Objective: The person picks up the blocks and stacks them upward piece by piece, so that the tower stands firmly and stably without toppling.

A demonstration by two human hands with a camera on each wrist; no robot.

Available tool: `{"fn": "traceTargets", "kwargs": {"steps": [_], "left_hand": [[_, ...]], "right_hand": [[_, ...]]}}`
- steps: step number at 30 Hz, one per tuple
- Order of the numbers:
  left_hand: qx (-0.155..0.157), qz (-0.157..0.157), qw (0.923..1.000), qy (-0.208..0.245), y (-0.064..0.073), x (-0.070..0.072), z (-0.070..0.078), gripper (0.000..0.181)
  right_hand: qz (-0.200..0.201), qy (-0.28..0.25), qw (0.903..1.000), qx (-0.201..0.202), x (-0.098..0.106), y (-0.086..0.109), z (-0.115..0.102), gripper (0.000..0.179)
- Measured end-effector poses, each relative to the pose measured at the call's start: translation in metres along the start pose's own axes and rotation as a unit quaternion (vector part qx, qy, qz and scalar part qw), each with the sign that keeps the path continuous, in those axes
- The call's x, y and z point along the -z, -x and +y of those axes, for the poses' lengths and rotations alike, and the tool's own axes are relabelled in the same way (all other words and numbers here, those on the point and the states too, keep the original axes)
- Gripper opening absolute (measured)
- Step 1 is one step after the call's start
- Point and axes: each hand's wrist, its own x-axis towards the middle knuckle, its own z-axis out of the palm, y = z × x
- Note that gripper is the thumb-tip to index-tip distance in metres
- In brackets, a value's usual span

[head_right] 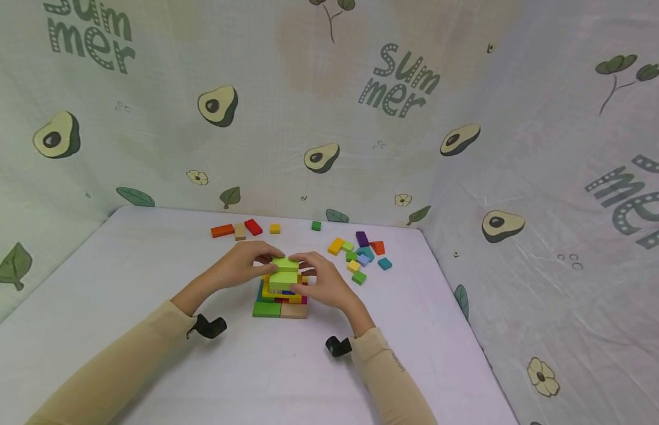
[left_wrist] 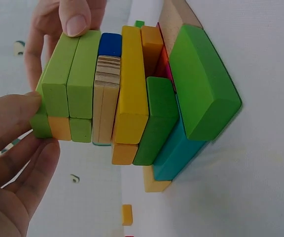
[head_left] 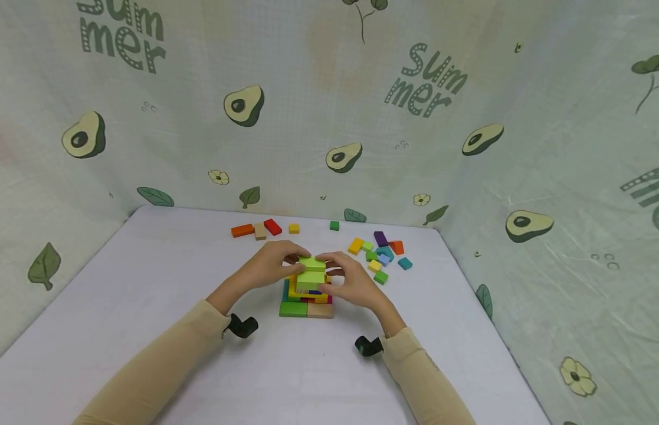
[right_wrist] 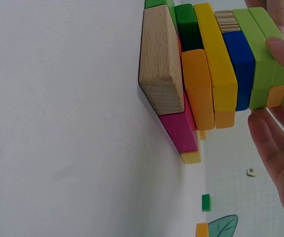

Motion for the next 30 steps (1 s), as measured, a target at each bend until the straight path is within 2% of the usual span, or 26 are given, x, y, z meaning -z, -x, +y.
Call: {"fn": "traceTargets", "kwargs": {"steps": [10,16,21,26,30], "left_hand": [[-0.005,-0.005,1.0000,0.004,0.001,0.000,0.001,0.037],[0.007,-0.003,0.9999,0.010,0.003,0.010,-0.014,0.044],[0.026,0.027,0.9992,0.010,0.002,0.029,-0.037,0.044],[0.075,0.051,0.9957,-0.021,-0.002,0.044,-0.077,0.043],[0.111,0.052,0.9910,-0.053,-0.004,0.052,-0.109,0.045]], "right_hand": [[0.004,0.005,1.0000,-0.003,-0.001,0.001,0.000,0.058],[-0.001,-0.001,1.0000,-0.005,-0.002,0.000,0.000,0.059],[0.000,-0.001,1.0000,-0.004,-0.001,-0.001,-0.001,0.059],[0.001,0.007,1.0000,-0.004,-0.001,-0.001,0.000,0.059],[0.000,0.008,1.0000,-0.005,-0.001,-0.001,0.000,0.059]]}}
